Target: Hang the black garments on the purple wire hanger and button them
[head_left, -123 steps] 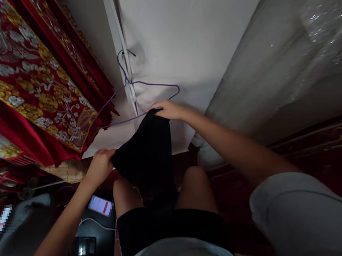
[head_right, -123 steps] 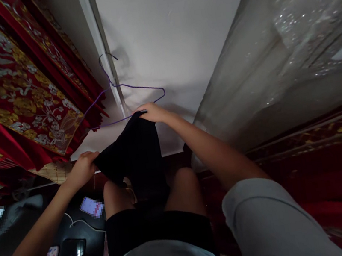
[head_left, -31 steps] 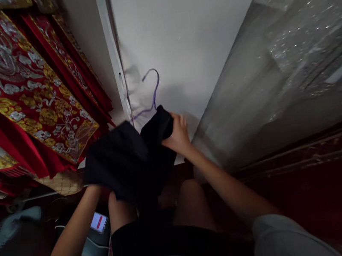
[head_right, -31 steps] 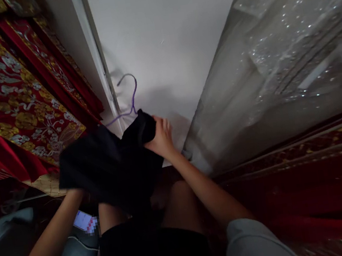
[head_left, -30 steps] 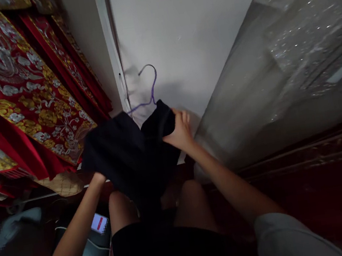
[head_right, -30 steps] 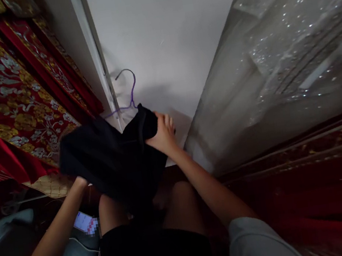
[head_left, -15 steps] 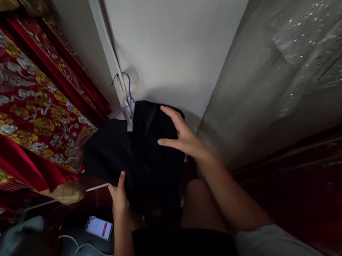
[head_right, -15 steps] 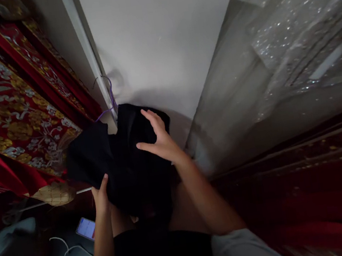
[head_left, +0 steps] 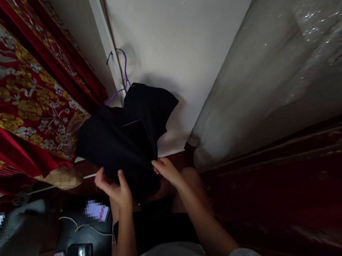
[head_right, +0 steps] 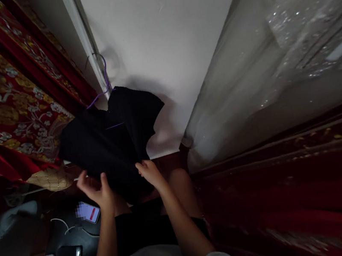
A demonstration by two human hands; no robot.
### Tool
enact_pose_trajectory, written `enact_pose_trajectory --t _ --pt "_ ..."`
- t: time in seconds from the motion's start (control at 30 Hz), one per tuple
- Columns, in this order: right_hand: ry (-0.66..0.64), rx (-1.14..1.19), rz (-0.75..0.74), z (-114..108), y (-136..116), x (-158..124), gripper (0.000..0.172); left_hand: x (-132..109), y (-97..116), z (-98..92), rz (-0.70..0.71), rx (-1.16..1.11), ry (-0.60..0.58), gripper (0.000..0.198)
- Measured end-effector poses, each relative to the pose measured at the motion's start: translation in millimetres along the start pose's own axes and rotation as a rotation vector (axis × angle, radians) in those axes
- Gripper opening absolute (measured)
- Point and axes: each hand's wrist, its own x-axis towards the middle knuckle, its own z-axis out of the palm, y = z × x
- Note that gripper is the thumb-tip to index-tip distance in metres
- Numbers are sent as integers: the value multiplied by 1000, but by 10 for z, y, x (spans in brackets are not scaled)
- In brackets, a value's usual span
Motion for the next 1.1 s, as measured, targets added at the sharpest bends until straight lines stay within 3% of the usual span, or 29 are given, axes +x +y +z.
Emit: enact_pose_trajectory --t 0.1,0.13,0.17,0.27,0.33,0.5,0.6,0.73,0.93,1.0,1.1 --pt "-8 -47 -17 -49 -112 -96 33 -247 57 214 -38 -149 -517 41" --pt "-5 -49 -21 -46 -139 -127 35 -322 78 287 -67 -202 -656 45" --pt "-9 -37 -35 -43 -161 -157 37 -378 95 349 -90 -240 -719 51" --pt "-77 43 -158 -49 -192 -224 44 -401 135 446 -104 -239 -654 51" --pt "-112 76 -252 -61 -182 -243 39 -322 166 448 -83 -212 -640 46" --pt "33 46 -368 -57 -158 -265 25 -169 290 403 -185 -301 -698 50" --pt "45 -5 -407 -50 -193 -306 21 -184 338 399 -293 -344 -622 40" --pt "46 -67 -471 -1 -159 -361 20 -205 343 407 -279 -309 -529 24" --pt "221 -27 -606 52 -144 -252 19 -191 322 356 -272 -182 -442 10" --pt "157 -70 -651 16 -302 -166 20 -198 320 319 -304 -192 -422 10" --pt "-69 -186 -704 -17 -560 -93 13 -209 341 266 -296 -223 -409 13"
